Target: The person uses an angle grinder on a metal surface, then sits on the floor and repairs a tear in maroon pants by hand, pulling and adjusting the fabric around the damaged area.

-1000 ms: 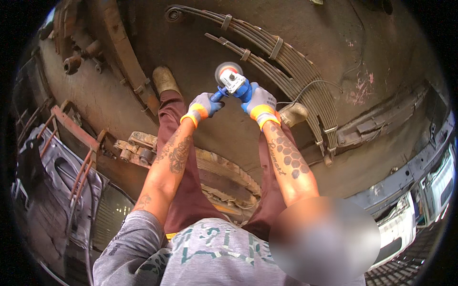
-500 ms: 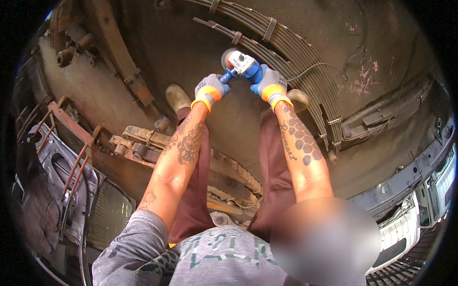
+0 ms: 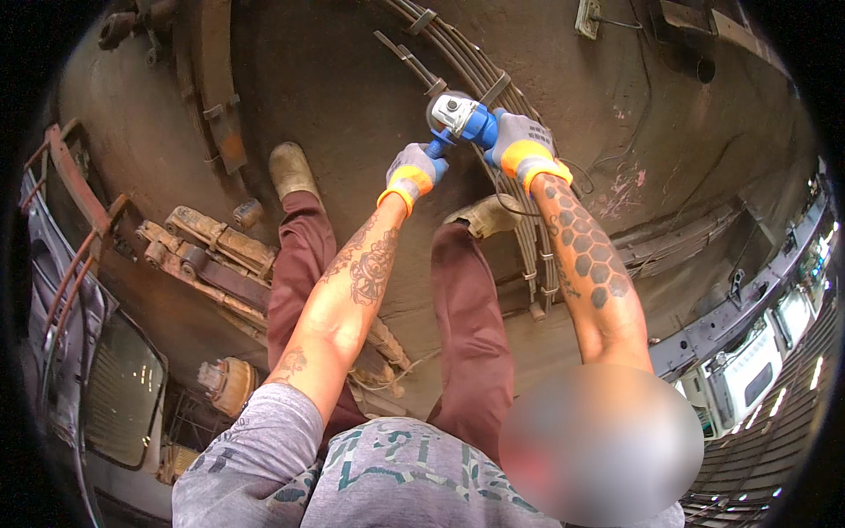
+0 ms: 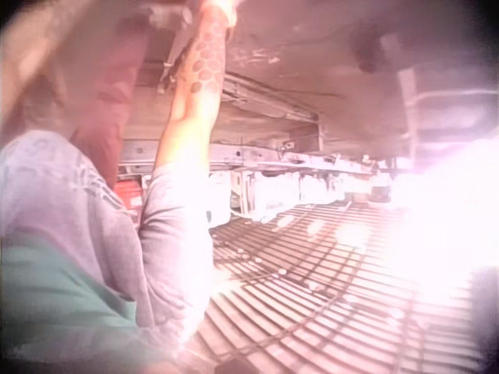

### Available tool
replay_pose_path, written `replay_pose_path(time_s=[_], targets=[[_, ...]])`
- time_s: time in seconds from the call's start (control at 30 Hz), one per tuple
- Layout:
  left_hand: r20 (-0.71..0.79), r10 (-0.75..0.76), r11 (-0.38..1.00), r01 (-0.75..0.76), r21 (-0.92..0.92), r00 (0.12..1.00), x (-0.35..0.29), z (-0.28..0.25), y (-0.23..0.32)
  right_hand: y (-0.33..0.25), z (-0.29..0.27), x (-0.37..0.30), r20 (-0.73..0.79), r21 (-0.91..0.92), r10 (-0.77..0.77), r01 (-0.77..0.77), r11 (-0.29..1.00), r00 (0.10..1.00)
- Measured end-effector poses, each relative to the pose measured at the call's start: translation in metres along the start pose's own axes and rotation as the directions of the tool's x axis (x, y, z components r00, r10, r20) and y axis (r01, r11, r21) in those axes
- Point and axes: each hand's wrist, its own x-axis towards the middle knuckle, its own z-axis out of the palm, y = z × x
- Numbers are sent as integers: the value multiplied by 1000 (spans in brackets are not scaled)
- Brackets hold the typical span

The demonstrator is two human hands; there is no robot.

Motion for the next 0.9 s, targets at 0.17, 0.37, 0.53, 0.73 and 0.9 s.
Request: replay_pose_path(time_s=[0.17,0.37,0.53,0.73,0.9], targets=[[22,-97,975,99,-201,995,-12,15,-7,-8,-14,16,54,-111,-169,174,979,984],[36,-128,957,133,-257,991,-15,-1,-19,-35,-17,29,122,-162,-206,224,961,971],[71,-115,951,131,-282,991,-12,14,-7,-16,-28,20,65,-177,-165,174,969,984],[60,-98,959,110,-261,993,-5,6,20,-19,-50,20,95,-220,-84,103,970,992],[56,-175,937,184,-298,983,-8,22,-17,-42,-29,27,153,-253,-181,216,943,972]])
